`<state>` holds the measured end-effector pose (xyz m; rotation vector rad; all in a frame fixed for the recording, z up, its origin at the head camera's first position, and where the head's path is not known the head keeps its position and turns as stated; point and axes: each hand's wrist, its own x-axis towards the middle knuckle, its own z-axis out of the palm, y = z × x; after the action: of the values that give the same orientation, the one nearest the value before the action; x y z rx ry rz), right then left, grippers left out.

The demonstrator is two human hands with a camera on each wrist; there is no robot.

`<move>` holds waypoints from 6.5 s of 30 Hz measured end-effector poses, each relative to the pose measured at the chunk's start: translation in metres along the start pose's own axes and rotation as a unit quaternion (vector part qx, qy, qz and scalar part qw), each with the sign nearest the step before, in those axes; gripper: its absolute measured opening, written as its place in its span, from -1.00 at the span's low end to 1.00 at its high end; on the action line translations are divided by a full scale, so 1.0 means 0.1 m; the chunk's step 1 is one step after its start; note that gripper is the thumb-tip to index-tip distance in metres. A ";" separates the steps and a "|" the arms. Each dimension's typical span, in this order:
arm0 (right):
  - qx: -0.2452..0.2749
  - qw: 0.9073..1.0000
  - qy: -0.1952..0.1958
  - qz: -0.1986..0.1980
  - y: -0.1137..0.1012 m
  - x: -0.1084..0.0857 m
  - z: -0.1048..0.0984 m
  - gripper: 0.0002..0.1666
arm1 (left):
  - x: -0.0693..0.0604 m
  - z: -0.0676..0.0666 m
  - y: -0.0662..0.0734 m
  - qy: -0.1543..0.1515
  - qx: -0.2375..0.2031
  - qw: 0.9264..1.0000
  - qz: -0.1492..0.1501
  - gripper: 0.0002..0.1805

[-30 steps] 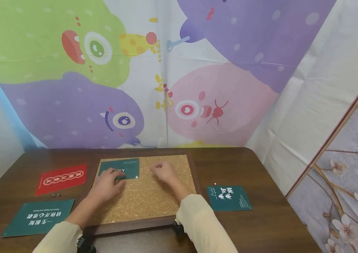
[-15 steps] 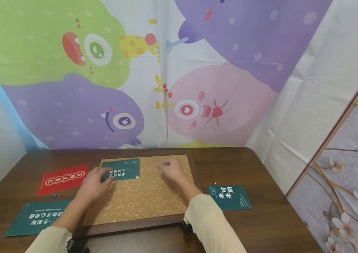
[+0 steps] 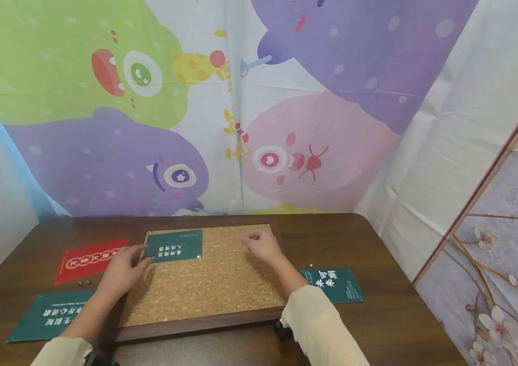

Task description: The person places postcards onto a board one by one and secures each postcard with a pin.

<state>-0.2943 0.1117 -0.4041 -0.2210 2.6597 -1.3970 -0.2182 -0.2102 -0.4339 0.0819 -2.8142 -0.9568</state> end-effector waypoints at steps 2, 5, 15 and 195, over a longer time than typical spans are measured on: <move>0.002 1.000 0.005 0.003 0.02 -0.01 -0.03 -0.64 | -0.01 -0.01 -0.01 0.002 -0.007 1.000 -0.003 -0.52; 0.012 1.000 0.011 0.009 0.06 -0.03 -0.08 -0.65 | -0.03 -0.02 -0.03 0.005 -0.015 1.000 -0.014 -0.51; 0.016 0.999 0.023 0.027 0.15 -0.12 -0.31 -0.65 | -0.06 -0.02 -0.11 0.016 -0.029 0.999 -0.030 -0.50; 0.056 0.965 0.233 0.104 1.00 -0.31 -1.22 -0.50 | -0.03 0.00 -0.26 -0.023 -0.019 0.994 -0.101 -0.42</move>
<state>-0.2928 0.2721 -0.4160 0.4415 2.8272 -1.6888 -0.2152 -0.2304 -0.4499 0.3488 -2.8702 -1.0672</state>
